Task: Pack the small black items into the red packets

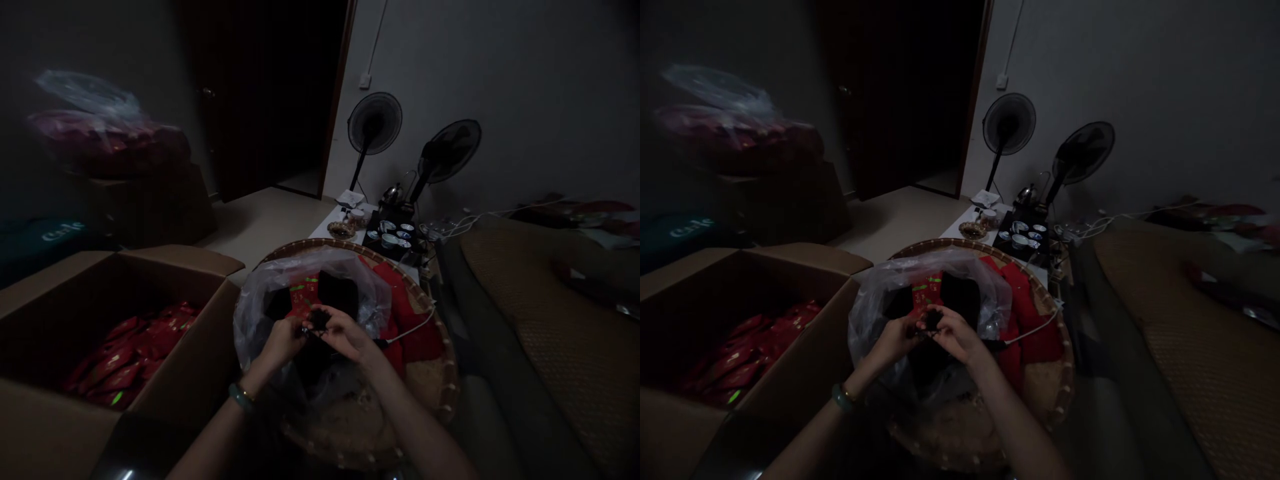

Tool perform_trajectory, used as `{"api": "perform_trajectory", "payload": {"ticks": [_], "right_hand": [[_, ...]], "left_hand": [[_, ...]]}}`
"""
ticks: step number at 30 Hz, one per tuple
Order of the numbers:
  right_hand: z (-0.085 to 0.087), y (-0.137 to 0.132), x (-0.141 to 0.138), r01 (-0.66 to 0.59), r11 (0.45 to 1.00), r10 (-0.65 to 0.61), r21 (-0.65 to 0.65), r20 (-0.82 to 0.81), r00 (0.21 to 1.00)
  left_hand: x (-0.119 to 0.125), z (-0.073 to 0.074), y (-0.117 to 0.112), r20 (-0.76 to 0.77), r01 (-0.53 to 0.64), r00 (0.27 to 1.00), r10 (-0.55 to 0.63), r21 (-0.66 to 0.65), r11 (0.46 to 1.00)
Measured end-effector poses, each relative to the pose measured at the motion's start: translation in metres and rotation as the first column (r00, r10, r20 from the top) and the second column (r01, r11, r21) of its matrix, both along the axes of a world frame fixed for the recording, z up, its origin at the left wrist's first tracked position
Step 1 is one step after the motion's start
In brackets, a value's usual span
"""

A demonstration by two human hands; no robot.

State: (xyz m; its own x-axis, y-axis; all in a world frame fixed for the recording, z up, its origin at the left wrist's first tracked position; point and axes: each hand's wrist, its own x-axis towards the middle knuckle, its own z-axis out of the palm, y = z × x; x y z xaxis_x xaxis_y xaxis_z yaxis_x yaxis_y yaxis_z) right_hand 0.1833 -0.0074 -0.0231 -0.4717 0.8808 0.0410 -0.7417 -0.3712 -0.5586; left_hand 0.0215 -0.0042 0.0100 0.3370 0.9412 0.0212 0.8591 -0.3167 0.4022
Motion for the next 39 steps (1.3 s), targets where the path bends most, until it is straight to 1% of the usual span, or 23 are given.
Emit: {"api": "perform_trajectory", "payload": {"ticks": [2,4,6,8,10,13,15,18,20,22,26,28,29,30,31,33,37,39], "right_hand": [[0.0,0.0,-0.005,0.004,1.0,-0.007,0.024,0.148,0.989],[-0.004,0.002,-0.009,0.02,0.997,-0.044,0.078,0.32,0.946],[-0.008,0.005,-0.009,0.041,0.976,-0.14,0.212,0.478,0.867],[-0.011,0.007,-0.008,0.035,0.929,-0.26,0.368,0.584,0.768],[-0.012,0.009,-0.008,-0.003,0.879,-0.349,0.476,0.648,0.677],[-0.012,0.011,-0.009,-0.049,0.825,-0.441,0.563,0.696,0.567],[-0.012,0.011,-0.011,-0.047,0.796,-0.505,0.603,0.705,0.497],[-0.01,0.009,-0.013,-0.062,0.748,-0.604,0.661,0.716,0.35],[-0.007,0.007,-0.013,-0.14,0.715,-0.645,0.685,0.723,0.246],[-0.002,0.002,-0.012,-0.249,0.684,-0.669,0.685,0.726,0.161],[0.01,-0.006,-0.008,-0.481,0.608,-0.7,0.632,0.712,0.051],[0.013,-0.008,-0.007,-0.563,0.575,-0.72,0.594,0.693,-0.004],[0.014,-0.009,-0.007,-0.581,0.575,-0.727,0.577,0.686,-0.038],[0.014,-0.008,-0.006,-0.584,0.588,-0.724,0.56,0.686,-0.072],[0.014,-0.007,-0.007,-0.578,0.609,-0.713,0.543,0.695,-0.099],[0.012,-0.004,-0.008,-0.539,0.66,-0.678,0.523,0.724,-0.127],[0.011,0.002,-0.012,-0.398,0.745,-0.617,0.536,0.78,-0.104],[0.01,0.003,-0.014,-0.329,0.77,-0.607,0.546,0.786,-0.116]], "left_hand": [[-0.001,-0.001,0.0,0.027,-0.015,1.0,0.015,-0.002,1.0],[-0.003,-0.002,0.0,0.072,-0.038,0.997,0.039,-0.02,0.999],[-0.005,-0.003,0.001,0.114,-0.076,0.99,0.081,-0.043,0.996],[-0.007,-0.006,0.003,0.144,-0.118,0.982,0.126,-0.06,0.991],[-0.008,-0.009,0.004,0.162,-0.145,0.975,0.155,-0.072,0.987],[-0.007,-0.011,0.005,0.185,-0.159,0.968,0.169,-0.067,0.985],[-0.005,-0.01,0.005,0.194,-0.166,0.965,0.175,-0.063,0.984],[-0.003,-0.009,0.003,0.194,-0.186,0.961,0.198,-0.077,0.98],[-0.003,-0.01,0.003,0.193,-0.191,0.96,0.203,-0.082,0.978],[-0.004,-0.012,0.004,0.2,-0.182,0.96,0.195,-0.082,0.98],[-0.006,-0.016,0.005,0.205,-0.181,0.96,0.192,-0.074,0.981],[-0.005,-0.018,0.005,0.213,-0.192,0.956,0.203,-0.071,0.979],[-0.005,-0.019,0.005,0.229,-0.193,0.952,0.204,-0.071,0.979],[-0.004,-0.02,0.004,0.251,-0.188,0.947,0.2,-0.071,0.98],[-0.003,-0.021,0.003,0.277,-0.182,0.941,0.194,-0.072,0.981],[-0.002,-0.024,0.002,0.328,-0.165,0.928,0.174,-0.058,0.985],[-0.001,-0.029,0.001,0.393,-0.14,0.909,0.138,-0.024,0.99],[-0.002,-0.031,0.002,0.411,-0.118,0.904,0.118,-0.024,0.993]]}}
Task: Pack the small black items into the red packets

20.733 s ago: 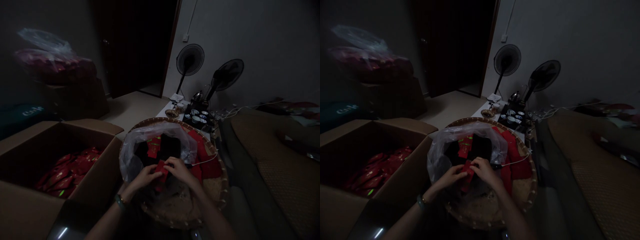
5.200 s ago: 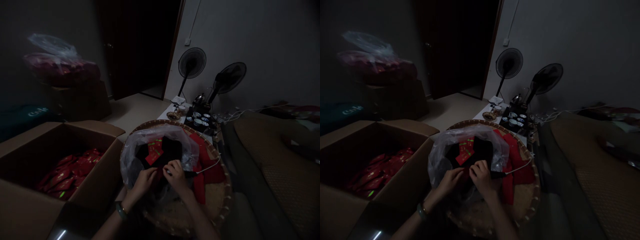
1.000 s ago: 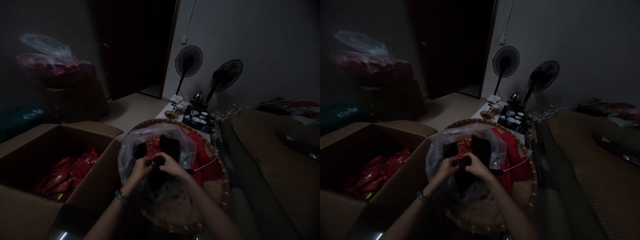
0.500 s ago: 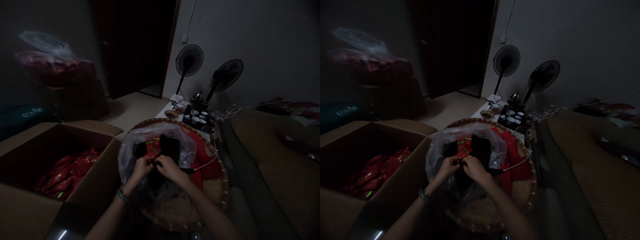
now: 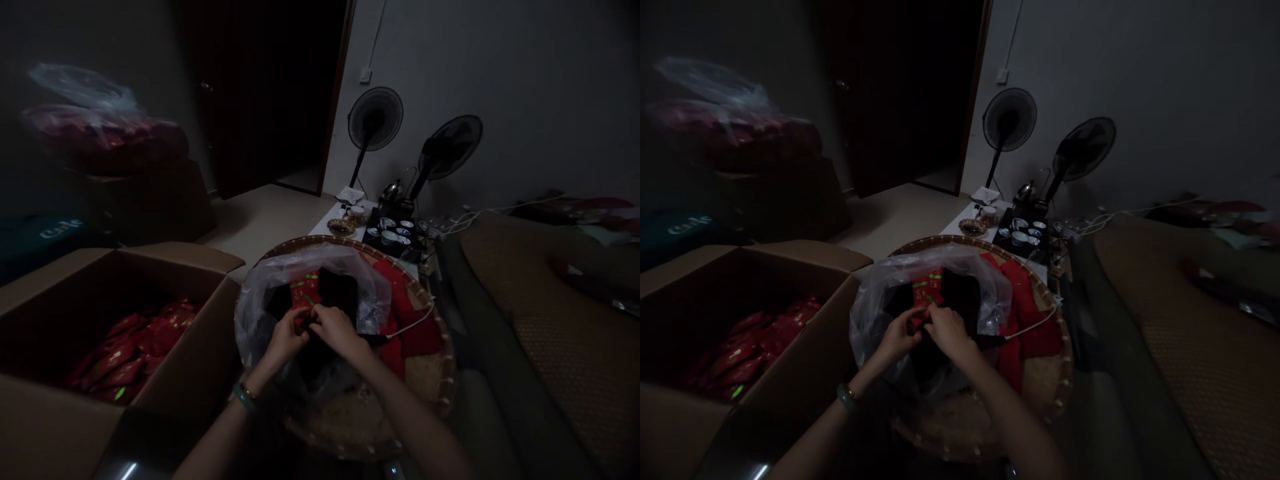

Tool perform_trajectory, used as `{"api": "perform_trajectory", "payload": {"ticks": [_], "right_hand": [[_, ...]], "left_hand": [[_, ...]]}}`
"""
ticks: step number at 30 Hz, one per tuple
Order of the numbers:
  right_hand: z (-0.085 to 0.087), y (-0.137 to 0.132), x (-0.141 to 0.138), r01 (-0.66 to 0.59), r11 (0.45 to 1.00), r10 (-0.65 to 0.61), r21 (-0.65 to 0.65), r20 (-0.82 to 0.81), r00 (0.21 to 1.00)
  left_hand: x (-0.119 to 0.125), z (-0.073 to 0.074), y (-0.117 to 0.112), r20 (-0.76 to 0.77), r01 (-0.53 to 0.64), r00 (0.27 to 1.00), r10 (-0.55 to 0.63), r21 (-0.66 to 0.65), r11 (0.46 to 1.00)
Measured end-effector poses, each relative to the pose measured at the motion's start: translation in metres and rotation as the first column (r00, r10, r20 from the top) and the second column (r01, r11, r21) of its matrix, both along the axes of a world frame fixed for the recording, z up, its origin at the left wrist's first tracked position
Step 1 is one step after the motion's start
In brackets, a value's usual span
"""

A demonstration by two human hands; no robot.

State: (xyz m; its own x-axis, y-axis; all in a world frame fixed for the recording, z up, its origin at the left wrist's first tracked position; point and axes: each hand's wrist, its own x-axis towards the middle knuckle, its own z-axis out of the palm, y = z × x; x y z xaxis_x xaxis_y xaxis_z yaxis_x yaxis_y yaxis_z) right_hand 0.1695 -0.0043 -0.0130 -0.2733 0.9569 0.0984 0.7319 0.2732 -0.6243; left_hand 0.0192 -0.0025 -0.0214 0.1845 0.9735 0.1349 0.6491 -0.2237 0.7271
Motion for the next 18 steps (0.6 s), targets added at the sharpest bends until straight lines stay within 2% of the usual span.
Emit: {"api": "perform_trajectory", "payload": {"ticks": [2,3,7,9,11,13,14,16,18], "right_hand": [[-0.001,-0.002,-0.002,0.01,1.0,-0.01,0.013,0.011,1.0],[-0.001,-0.003,-0.003,-0.023,0.999,0.023,0.024,0.019,1.0],[-0.003,-0.007,-0.001,-0.25,0.964,0.253,0.095,-0.022,0.967],[-0.005,-0.004,0.004,-0.282,0.948,0.3,0.151,-0.12,0.946],[-0.011,0.005,0.011,-0.203,0.962,0.244,0.184,-0.234,0.941],[-0.022,0.015,0.016,-0.076,0.985,0.113,0.157,-0.247,0.962],[-0.03,0.02,0.018,-0.034,0.991,0.057,0.131,-0.176,0.983],[-0.046,0.027,0.018,-0.052,0.995,0.049,0.083,0.039,0.998],[-0.061,0.031,0.014,-0.043,0.997,0.036,0.058,0.114,0.993]], "left_hand": [[-0.002,-0.002,0.002,0.022,0.002,1.0,-0.002,-0.002,1.0],[-0.004,-0.003,0.002,0.034,-0.004,0.999,0.004,-0.002,1.0],[-0.009,-0.005,0.005,0.072,-0.025,0.997,0.024,0.005,1.0],[-0.012,-0.005,0.005,0.086,-0.027,0.996,0.027,0.004,1.0],[-0.014,-0.003,0.005,0.098,-0.03,0.995,0.03,-0.003,1.0],[-0.016,-0.001,0.005,0.107,-0.03,0.994,0.032,-0.018,0.999],[-0.017,0.0,0.005,0.108,-0.028,0.994,0.03,-0.027,0.999],[-0.019,0.0,0.005,0.104,-0.013,0.994,0.018,-0.044,0.999],[-0.02,-0.002,0.006,0.097,0.008,0.995,0.0,-0.079,0.997]]}}
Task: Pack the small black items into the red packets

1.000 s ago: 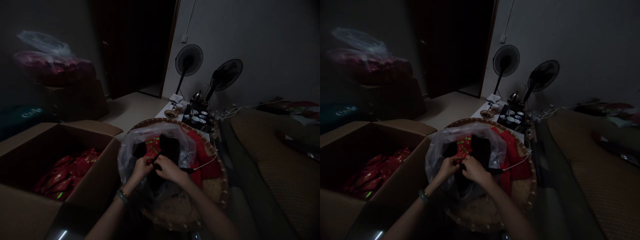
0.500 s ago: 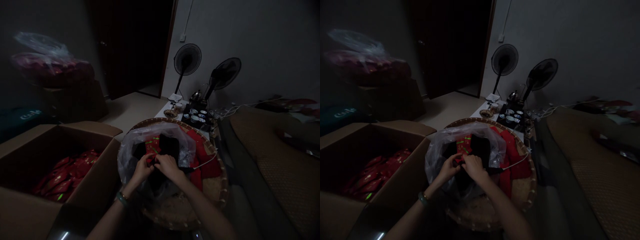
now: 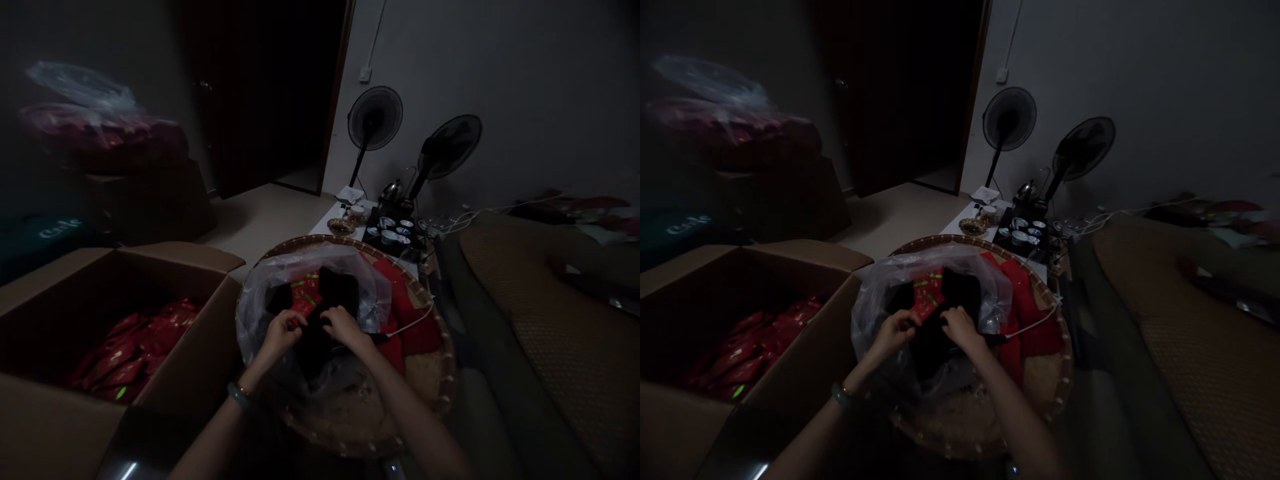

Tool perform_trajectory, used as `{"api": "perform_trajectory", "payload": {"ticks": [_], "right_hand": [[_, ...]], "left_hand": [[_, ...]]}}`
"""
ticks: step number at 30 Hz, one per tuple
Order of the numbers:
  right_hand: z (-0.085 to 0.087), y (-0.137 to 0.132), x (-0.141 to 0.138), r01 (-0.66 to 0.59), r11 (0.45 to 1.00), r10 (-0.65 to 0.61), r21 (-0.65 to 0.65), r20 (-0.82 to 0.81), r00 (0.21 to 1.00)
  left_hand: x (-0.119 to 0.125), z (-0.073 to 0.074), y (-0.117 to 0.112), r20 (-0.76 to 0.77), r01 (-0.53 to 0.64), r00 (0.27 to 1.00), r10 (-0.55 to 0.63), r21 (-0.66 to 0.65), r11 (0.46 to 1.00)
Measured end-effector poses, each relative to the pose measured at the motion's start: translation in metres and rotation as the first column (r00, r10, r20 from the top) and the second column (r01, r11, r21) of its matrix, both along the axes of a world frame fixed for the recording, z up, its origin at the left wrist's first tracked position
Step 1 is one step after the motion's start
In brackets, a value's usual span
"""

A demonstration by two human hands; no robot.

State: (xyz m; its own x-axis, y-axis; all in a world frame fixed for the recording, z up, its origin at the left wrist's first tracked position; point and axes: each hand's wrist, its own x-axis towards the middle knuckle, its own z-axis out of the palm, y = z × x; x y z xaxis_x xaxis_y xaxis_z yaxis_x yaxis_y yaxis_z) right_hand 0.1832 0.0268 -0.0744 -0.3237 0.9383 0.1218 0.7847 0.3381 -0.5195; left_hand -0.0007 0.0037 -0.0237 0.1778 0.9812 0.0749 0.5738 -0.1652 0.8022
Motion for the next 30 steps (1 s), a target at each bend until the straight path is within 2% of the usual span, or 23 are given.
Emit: {"api": "perform_trajectory", "payload": {"ticks": [4,9,14,18,25,27,29,30], "right_hand": [[-0.015,0.004,-0.012,0.069,0.998,-0.069,-0.004,0.049,0.996],[-0.021,0.013,-0.018,0.105,0.994,-0.105,-0.013,0.017,0.994],[-0.028,0.023,-0.009,0.118,0.992,-0.124,-0.05,-0.15,0.981],[-0.031,0.023,0.004,0.14,0.987,-0.161,-0.086,-0.36,0.919],[-0.028,0.011,0.016,0.122,0.969,-0.235,-0.215,-0.648,0.725],[-0.02,0.003,0.013,0.053,0.962,-0.244,-0.269,-0.755,0.608],[-0.011,-0.008,0.005,-0.074,0.948,-0.249,-0.31,-0.866,0.433],[-0.006,-0.013,0.001,-0.133,0.941,-0.244,-0.312,-0.896,0.371]], "left_hand": [[0.001,-0.004,0.001,-0.015,-0.002,1.0,0.0,-0.088,0.996],[0.007,0.001,-0.001,-0.116,-0.048,0.992,0.047,0.001,0.999],[0.01,0.011,-0.005,-0.282,-0.026,0.958,0.05,0.089,0.996],[0.011,0.014,-0.007,-0.326,-0.015,0.944,0.056,0.125,0.992],[0.011,0.001,0.0,-0.149,-0.048,0.987,0.066,0.124,0.991],[0.01,-0.002,0.003,-0.122,-0.068,0.989,0.085,0.132,0.989],[0.01,-0.004,0.004,-0.113,-0.084,0.989,0.099,0.132,0.988],[0.01,-0.004,0.004,-0.11,-0.086,0.989,0.101,0.126,0.988]]}}
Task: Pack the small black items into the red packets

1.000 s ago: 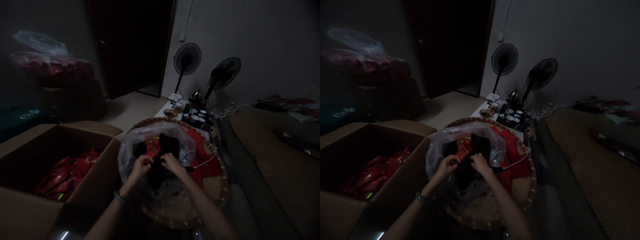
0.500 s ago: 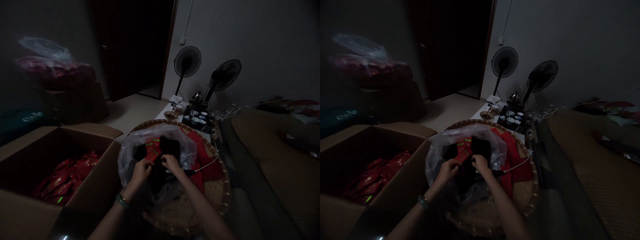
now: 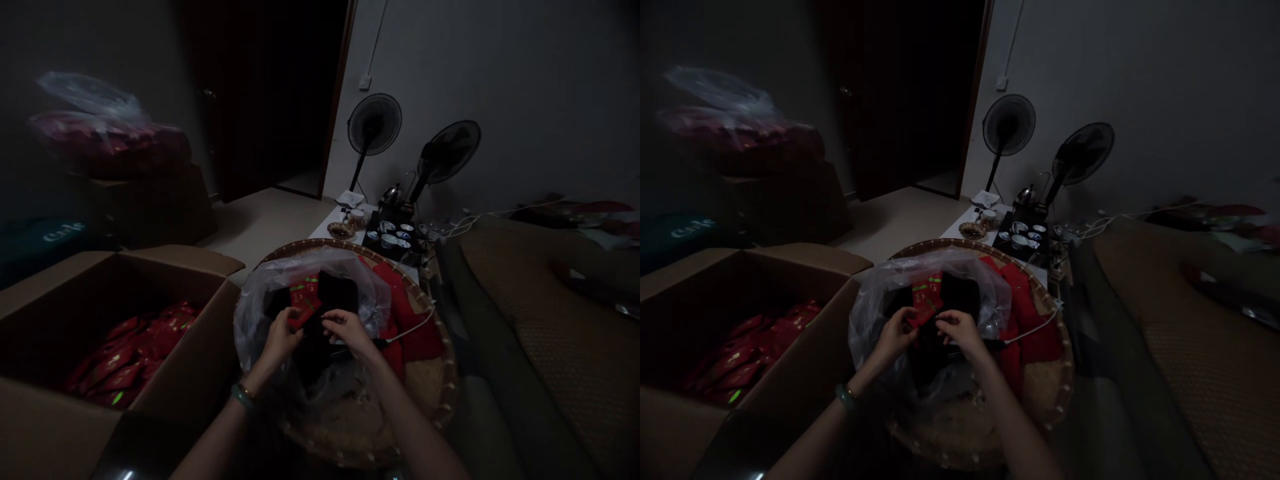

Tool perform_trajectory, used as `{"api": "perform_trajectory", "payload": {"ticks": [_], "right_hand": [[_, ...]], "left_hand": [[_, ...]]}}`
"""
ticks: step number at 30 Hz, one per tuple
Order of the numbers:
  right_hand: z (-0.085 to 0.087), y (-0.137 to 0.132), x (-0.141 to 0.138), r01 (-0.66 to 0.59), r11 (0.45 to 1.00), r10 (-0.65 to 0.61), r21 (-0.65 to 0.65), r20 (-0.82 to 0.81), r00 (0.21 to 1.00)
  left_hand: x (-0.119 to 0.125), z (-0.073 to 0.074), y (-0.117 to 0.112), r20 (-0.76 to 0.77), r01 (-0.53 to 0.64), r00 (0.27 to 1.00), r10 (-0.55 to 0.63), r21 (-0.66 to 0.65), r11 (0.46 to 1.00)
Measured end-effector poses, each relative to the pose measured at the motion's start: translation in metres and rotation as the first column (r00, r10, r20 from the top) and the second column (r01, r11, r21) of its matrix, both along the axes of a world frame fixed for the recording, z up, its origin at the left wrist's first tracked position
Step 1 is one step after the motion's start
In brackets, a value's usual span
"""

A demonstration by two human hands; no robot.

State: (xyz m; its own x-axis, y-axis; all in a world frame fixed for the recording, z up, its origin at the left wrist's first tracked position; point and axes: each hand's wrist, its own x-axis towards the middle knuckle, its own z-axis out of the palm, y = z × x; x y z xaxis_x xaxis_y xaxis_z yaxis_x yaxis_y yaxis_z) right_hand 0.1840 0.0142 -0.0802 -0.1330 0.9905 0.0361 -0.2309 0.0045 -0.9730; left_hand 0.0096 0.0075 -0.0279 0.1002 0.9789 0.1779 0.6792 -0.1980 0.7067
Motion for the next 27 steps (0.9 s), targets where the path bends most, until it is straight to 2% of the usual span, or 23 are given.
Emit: {"api": "perform_trajectory", "payload": {"ticks": [1,3,7,10,13,17,22,24,27], "right_hand": [[0.004,-0.005,-0.005,-0.032,0.999,0.032,-0.002,-0.031,0.999],[0.011,-0.012,-0.013,-0.063,0.998,0.062,0.013,0.016,0.998],[0.022,-0.018,-0.017,-0.056,0.995,0.027,0.084,0.313,0.949],[0.034,-0.022,-0.013,-0.09,0.961,-0.055,0.26,0.503,0.863],[0.047,-0.026,-0.012,-0.111,0.911,-0.162,0.398,0.591,0.79],[0.054,-0.029,-0.016,-0.187,0.903,-0.152,0.386,0.696,0.702],[0.051,-0.027,-0.013,-0.287,0.908,-0.109,0.305,0.834,0.541],[0.049,-0.025,-0.01,-0.297,0.904,-0.117,0.306,0.848,0.518],[0.049,-0.023,-0.007,-0.305,0.897,-0.123,0.32,0.843,0.523]], "left_hand": [[0.0,0.0,0.0,0.004,-0.001,1.0,0.001,-0.007,1.0],[0.001,0.002,-0.001,0.011,0.007,1.0,-0.006,-0.018,1.0],[-0.001,0.005,-0.003,0.02,0.045,0.999,-0.044,-0.018,0.999],[-0.004,0.005,-0.003,0.036,0.07,0.997,-0.07,-0.013,0.997],[-0.004,0.003,-0.002,0.054,0.082,0.995,-0.081,-0.018,0.996],[-0.002,0.001,-0.001,0.076,0.078,0.994,-0.077,-0.008,0.997],[-0.006,-0.003,-0.001,0.114,0.087,0.99,-0.085,-0.015,0.996],[-0.008,-0.004,0.0,0.133,0.091,0.987,-0.087,-0.02,0.996],[-0.009,-0.005,0.001,0.166,0.095,0.982,-0.088,-0.033,0.995]]}}
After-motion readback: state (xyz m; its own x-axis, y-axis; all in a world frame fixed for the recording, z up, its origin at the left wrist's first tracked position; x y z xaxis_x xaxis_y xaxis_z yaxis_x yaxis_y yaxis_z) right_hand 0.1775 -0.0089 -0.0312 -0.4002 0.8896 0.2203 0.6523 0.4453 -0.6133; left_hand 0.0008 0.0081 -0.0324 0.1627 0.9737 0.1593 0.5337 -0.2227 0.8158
